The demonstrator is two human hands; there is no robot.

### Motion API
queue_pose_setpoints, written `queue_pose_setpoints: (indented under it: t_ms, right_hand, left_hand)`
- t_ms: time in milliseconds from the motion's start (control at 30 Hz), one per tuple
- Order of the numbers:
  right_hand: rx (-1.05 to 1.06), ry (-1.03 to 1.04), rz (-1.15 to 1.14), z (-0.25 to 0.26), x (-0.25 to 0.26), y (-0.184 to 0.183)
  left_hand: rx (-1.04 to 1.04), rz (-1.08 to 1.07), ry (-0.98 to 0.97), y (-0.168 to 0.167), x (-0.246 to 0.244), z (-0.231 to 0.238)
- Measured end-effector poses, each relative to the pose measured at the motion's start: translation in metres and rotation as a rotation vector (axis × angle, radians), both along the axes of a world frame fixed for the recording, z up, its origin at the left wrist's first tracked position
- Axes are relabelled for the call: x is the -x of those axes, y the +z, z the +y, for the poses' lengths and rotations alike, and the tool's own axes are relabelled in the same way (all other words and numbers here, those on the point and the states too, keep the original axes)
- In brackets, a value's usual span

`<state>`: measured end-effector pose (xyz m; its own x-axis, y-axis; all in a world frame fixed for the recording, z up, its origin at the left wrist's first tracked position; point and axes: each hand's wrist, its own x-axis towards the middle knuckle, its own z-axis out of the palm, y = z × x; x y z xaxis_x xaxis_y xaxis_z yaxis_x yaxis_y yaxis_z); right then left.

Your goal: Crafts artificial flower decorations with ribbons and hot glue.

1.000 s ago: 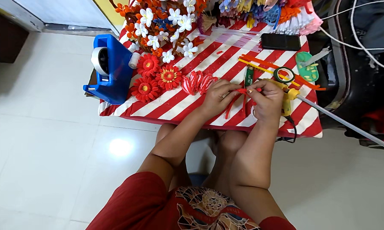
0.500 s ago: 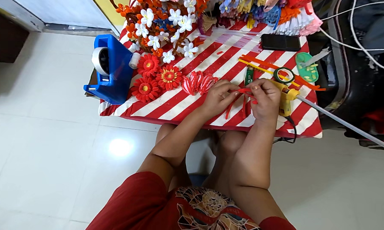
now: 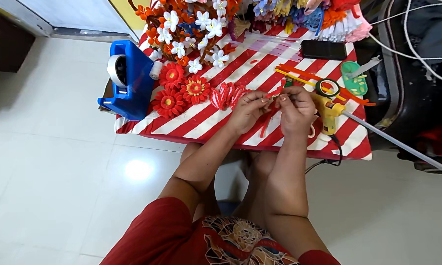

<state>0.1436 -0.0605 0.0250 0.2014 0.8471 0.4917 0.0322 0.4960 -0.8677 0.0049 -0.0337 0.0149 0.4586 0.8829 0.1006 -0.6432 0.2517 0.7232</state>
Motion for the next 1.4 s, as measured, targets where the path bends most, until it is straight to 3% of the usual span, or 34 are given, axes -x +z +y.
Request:
queue_pose_setpoints:
  t_ms: [167,667,867,1067,1200,1400]
  right_hand:
    - [0.064,-0.011,-0.016,-0.001,0.003,0.001]
    - [0.069,-0.110,0.025,0.002,0.013,-0.001]
    - [-0.091,-0.058,-0.041,0.002,0.002,-0.001]
    - [-0.214,-0.050,-0.232,-0.008,-0.023,0.007]
    - [-0.213,-0.002,-0.340,-0.018,-0.041,0.016]
    - [-0.157,0.008,-0.374,-0.026,-0.046,0.020]
  left_hand:
    - [0.154,-0.148,-0.153,-0.001,-0.001,-0.003]
    - [0.315,-0.250,-0.251,-0.007,0.000,0.004]
    - [0.147,-0.142,-0.130,-0.009,-0.004,0.002]
    - [-0.214,0.078,0.076,-0.015,-0.004,0.002]
    - [-0.524,0.216,0.164,-0.016,-0.002,0.006]
    - [-0.810,0.331,0.284,-0.015,0.001,0.008]
